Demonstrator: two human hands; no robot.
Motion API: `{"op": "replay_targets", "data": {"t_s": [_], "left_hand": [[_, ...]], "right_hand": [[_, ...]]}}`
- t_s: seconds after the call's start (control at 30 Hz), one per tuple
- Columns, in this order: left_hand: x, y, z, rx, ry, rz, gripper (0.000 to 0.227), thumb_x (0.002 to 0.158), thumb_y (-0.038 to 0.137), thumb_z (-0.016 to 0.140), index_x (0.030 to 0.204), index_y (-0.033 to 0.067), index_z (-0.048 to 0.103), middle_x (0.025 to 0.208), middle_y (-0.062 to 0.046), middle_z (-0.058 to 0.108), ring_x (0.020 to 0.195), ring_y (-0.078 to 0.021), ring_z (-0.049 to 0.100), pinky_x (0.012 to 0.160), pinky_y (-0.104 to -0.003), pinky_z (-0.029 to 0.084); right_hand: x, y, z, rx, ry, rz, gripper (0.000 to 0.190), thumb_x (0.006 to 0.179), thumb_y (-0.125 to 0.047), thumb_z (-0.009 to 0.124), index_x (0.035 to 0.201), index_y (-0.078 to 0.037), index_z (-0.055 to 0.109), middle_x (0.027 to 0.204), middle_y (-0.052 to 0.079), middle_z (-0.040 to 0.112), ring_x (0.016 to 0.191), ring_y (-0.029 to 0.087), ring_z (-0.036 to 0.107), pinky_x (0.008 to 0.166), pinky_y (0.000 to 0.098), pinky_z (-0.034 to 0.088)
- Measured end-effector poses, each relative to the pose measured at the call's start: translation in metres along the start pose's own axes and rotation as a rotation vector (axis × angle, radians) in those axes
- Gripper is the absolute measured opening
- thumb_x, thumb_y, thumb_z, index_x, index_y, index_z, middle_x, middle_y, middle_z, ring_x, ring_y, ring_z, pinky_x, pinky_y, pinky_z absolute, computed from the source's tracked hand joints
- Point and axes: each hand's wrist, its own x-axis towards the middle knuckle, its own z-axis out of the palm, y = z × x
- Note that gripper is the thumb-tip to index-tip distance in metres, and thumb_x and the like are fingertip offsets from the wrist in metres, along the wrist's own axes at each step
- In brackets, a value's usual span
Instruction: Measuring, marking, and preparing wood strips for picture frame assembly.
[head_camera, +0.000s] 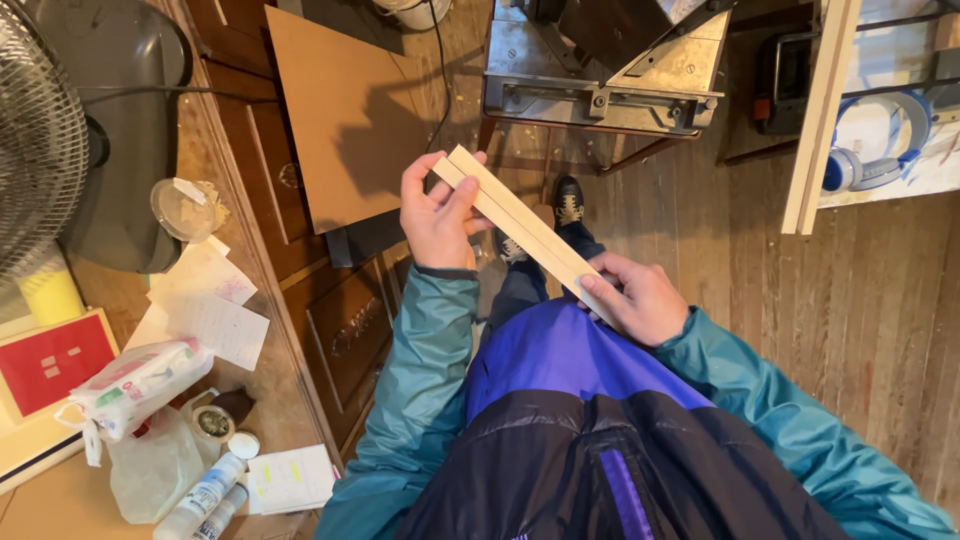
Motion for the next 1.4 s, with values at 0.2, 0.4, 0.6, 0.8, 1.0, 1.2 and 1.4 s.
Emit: {"op": "replay_targets", "data": {"t_s": [0.2, 0.4, 0.6, 0.8, 1.0, 1.2, 1.4], "left_hand": [[0.006, 0.003, 0.007, 0.021, 0.023, 0.002, 0.047, 0.094, -0.002, 0.065, 0.134, 0.0074, 0.042, 0.124, -0.024, 0.072, 0.083, -0.0217, 0.075, 0.06, -0.034, 0.064], [0.01, 0.001, 0.009, 0.028, -0.003, -0.019, 0.044, 0.094, -0.001, 0.067, 0.132, 0.0056, 0.045, 0.123, -0.023, 0.073, 0.081, -0.022, 0.075, 0.06, -0.034, 0.064], [0.012, -0.004, 0.011, 0.042, 0.015, -0.023, 0.042, 0.094, -0.001, 0.067, 0.13, 0.0044, 0.047, 0.121, -0.023, 0.074, 0.083, -0.0219, 0.075, 0.058, -0.034, 0.063], [0.027, -0.021, 0.003, 0.02, 0.04, -0.035, 0.041, 0.094, -0.003, 0.063, 0.131, 0.0054, 0.047, 0.121, -0.024, 0.072, 0.084, -0.0257, 0.076, 0.06, -0.037, 0.066], [0.051, -0.076, -0.065, -0.135, 0.111, -0.054, 0.046, 0.096, 0.002, 0.064, 0.135, 0.0142, 0.043, 0.133, -0.024, 0.065, 0.109, -0.0385, 0.068, 0.082, -0.062, 0.063], [0.053, -0.11, -0.12, -0.234, 0.253, -0.138, 0.055, 0.098, 0.007, 0.063, 0.143, 0.0222, 0.034, 0.149, -0.017, 0.056, 0.128, -0.0435, 0.06, 0.102, -0.069, 0.051], [0.047, -0.108, -0.126, -0.244, 0.282, -0.136, 0.051, 0.099, 0.009, 0.063, 0.14, 0.0218, 0.036, 0.148, -0.016, 0.056, 0.129, -0.0433, 0.059, 0.105, -0.068, 0.05]], "right_hand": [[0.001, -0.002, -0.003, 0.042, 0.006, 0.034, 0.029, 0.099, -0.032, 0.061, 0.109, -0.007, 0.071, 0.082, 0.006, 0.081, 0.073, 0.014, 0.079, 0.067, 0.03, 0.06], [0.003, -0.002, -0.006, -0.005, 0.013, 0.037, 0.029, 0.099, -0.033, 0.062, 0.11, -0.007, 0.071, 0.08, 0.007, 0.08, 0.072, 0.016, 0.079, 0.067, 0.031, 0.059], [0.001, -0.007, -0.005, 0.001, 0.008, 0.055, 0.034, 0.098, -0.039, 0.061, 0.111, -0.009, 0.071, 0.082, 0.008, 0.082, 0.074, 0.021, 0.081, 0.069, 0.0337, 0.06], [0.012, -0.014, 0.003, -0.544, 0.1, 0.043, 0.056, 0.086, -0.043, 0.071, 0.127, -0.008, 0.056, 0.09, 0.021, 0.073, 0.083, 0.045, 0.071, 0.072, 0.0537, 0.056], [0.052, 0.023, 0.02, -0.72, 0.359, -0.18, 0.043, 0.081, -0.014, 0.063, 0.124, -0.005, 0.058, 0.106, 0.017, 0.068, 0.098, 0.039, 0.067, 0.083, 0.0487, 0.053], [0.073, 0.024, 0.037, -0.804, 0.356, -0.205, 0.039, 0.088, -0.035, 0.071, 0.116, -0.009, 0.061, 0.097, 0.012, 0.065, 0.093, 0.034, 0.065, 0.084, 0.0473, 0.047], [0.076, 0.031, 0.043, -0.836, 0.378, -0.258, 0.045, 0.083, -0.038, 0.073, 0.116, -0.01, 0.062, 0.097, 0.01, 0.065, 0.094, 0.033, 0.065, 0.084, 0.0465, 0.047]]}}
